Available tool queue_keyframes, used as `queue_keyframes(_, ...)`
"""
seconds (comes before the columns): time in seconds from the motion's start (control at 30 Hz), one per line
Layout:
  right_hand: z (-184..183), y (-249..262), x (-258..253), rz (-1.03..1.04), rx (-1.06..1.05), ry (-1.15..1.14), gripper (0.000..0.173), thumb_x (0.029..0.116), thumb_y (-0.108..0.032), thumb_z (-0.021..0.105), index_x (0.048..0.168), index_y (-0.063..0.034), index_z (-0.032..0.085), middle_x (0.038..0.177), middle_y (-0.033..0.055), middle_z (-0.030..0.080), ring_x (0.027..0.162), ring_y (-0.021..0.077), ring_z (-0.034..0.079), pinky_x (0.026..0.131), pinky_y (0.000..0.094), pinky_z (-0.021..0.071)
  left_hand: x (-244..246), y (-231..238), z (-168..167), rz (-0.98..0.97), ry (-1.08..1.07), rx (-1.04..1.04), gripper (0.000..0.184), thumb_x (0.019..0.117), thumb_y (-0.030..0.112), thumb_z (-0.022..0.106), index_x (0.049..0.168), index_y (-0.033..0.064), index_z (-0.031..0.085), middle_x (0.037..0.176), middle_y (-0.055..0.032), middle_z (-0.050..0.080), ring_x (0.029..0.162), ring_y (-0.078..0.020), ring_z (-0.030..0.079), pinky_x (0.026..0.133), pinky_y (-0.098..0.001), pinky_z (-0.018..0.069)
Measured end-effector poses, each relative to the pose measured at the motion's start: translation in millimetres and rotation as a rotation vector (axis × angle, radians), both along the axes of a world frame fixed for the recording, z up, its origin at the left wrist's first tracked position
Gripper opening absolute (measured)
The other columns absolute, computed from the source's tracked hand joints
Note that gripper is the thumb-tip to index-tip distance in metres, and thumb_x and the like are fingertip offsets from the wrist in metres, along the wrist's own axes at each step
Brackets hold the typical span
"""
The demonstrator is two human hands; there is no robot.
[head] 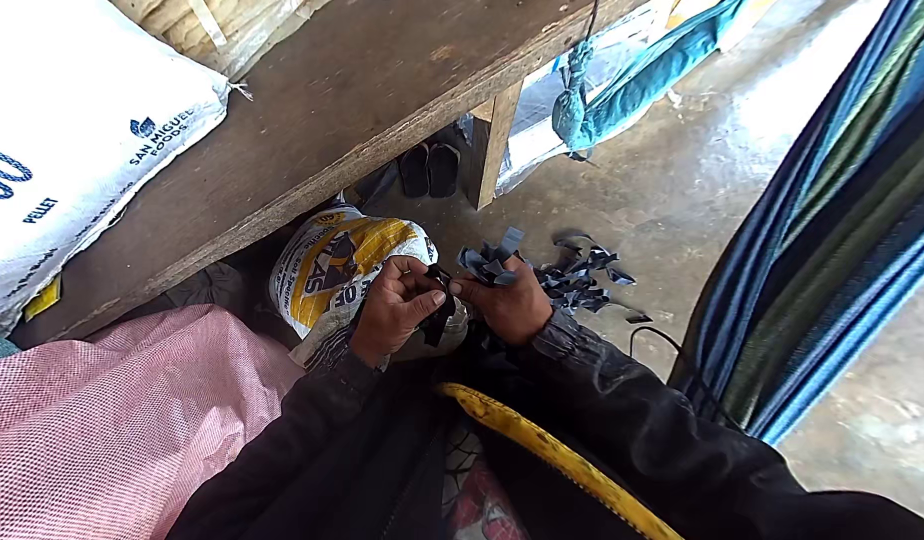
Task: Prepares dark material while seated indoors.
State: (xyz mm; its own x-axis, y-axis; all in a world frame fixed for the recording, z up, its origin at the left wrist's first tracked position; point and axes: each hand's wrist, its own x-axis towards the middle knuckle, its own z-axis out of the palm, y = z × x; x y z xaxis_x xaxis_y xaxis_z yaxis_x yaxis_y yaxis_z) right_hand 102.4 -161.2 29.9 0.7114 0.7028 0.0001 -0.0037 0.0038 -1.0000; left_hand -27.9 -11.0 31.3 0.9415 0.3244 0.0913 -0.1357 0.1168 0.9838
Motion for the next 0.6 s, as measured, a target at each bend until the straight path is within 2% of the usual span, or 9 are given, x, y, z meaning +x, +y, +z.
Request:
queue_keyframes(0.07, 0.4, 0.5, -0.5, -0.008, -0.007, 0.004, 0.028, 0.0834, -0.004, 0.082, 0.106, -0.0047, 0.065, 0.084, 0.0015, 0.070, 0.073, 0.0075, 0.067, 0.070, 0.0267, 0.0595, -0.2, -0.1, -0.2, 0.005, 0.003, 0.003, 0.037, 0.0930, -0.001, 0.067, 0.122, 0.0118, 0.047, 0.093, -0.0088, 0.069, 0.078, -0.0151, 0.068, 0.071, -0.0289, 0.0583)
queue_keyframes(0.23, -1.7, 0.5, -2.7, 0.015, 0.030, -0.089, 0.033, 0.0862, -0.009, 0.080, 0.115, -0.0037, 0.065, 0.097, 0.0019, 0.073, 0.089, 0.0059, 0.070, 0.086, 0.0267, 0.0604, 1.4, -2.7, -1.6, 0.100, -0.010, 0.132, 0.037, 0.0933, -0.004, 0.066, 0.120, 0.0112, 0.046, 0.095, -0.0076, 0.068, 0.078, -0.0138, 0.068, 0.070, -0.0277, 0.0585)
queue_keyframes(0.33, -1.5, 1.9, -5.9, 0.069, 0.022, -0.103, 0.045, 0.0826, -0.011, 0.085, 0.122, -0.0034, 0.063, 0.106, 0.0037, 0.072, 0.098, 0.0076, 0.070, 0.093, 0.0295, 0.0592, 3.6, -5.6, -3.7, 0.145, -0.014, 0.266, 0.039, 0.0913, -0.005, 0.070, 0.120, 0.0089, 0.046, 0.093, -0.0091, 0.068, 0.076, -0.0169, 0.069, 0.068, -0.0307, 0.0602)
queue_keyframes(0.4, 0.1, 2.1, -5.7, 0.084, -0.013, -0.107, 0.046, 0.0818, -0.008, 0.085, 0.122, -0.0033, 0.064, 0.108, 0.0039, 0.072, 0.099, 0.0070, 0.069, 0.094, 0.0284, 0.0584, 4.8, -7.0, -3.7, 0.129, -0.025, 0.311, 0.039, 0.0910, -0.004, 0.071, 0.119, 0.0080, 0.047, 0.093, -0.0095, 0.070, 0.077, -0.0177, 0.069, 0.069, -0.0315, 0.0609)
queue_keyframes(0.47, 1.3, 0.8, -2.3, 0.070, -0.066, -0.136, 0.038, 0.0841, -0.006, 0.082, 0.118, -0.0038, 0.065, 0.104, 0.0034, 0.072, 0.094, 0.0054, 0.069, 0.089, 0.0270, 0.0590, 4.1, -6.2, -3.5, 0.117, -0.026, 0.297, 0.038, 0.0920, -0.005, 0.070, 0.120, 0.0078, 0.046, 0.093, -0.0102, 0.069, 0.077, -0.0180, 0.069, 0.068, -0.0310, 0.0600)
queue_keyframes(0.53, 0.0, -0.8, 1.5, 0.050, -0.108, -0.142, 0.033, 0.0861, -0.004, 0.078, 0.117, -0.0036, 0.066, 0.102, 0.0040, 0.072, 0.092, 0.0060, 0.069, 0.087, 0.0282, 0.0591, 3.5, -4.8, -4.5, 0.124, -0.036, 0.258, 0.037, 0.0921, -0.005, 0.068, 0.119, 0.0077, 0.046, 0.093, -0.0101, 0.068, 0.077, -0.0172, 0.067, 0.067, -0.0298, 0.0587)
queue_keyframes(0.6, -0.5, -2.7, 7.3, 0.023, -0.112, -0.132, 0.031, 0.0874, -0.005, 0.076, 0.117, -0.0035, 0.065, 0.101, 0.0036, 0.074, 0.091, 0.0079, 0.071, 0.087, 0.0308, 0.0606, 3.5, 0.4, -5.4, 0.186, -0.032, 0.225, 0.034, 0.0929, -0.005, 0.066, 0.117, 0.0073, 0.045, 0.095, -0.0078, 0.066, 0.080, -0.0152, 0.066, 0.071, -0.0300, 0.0582)
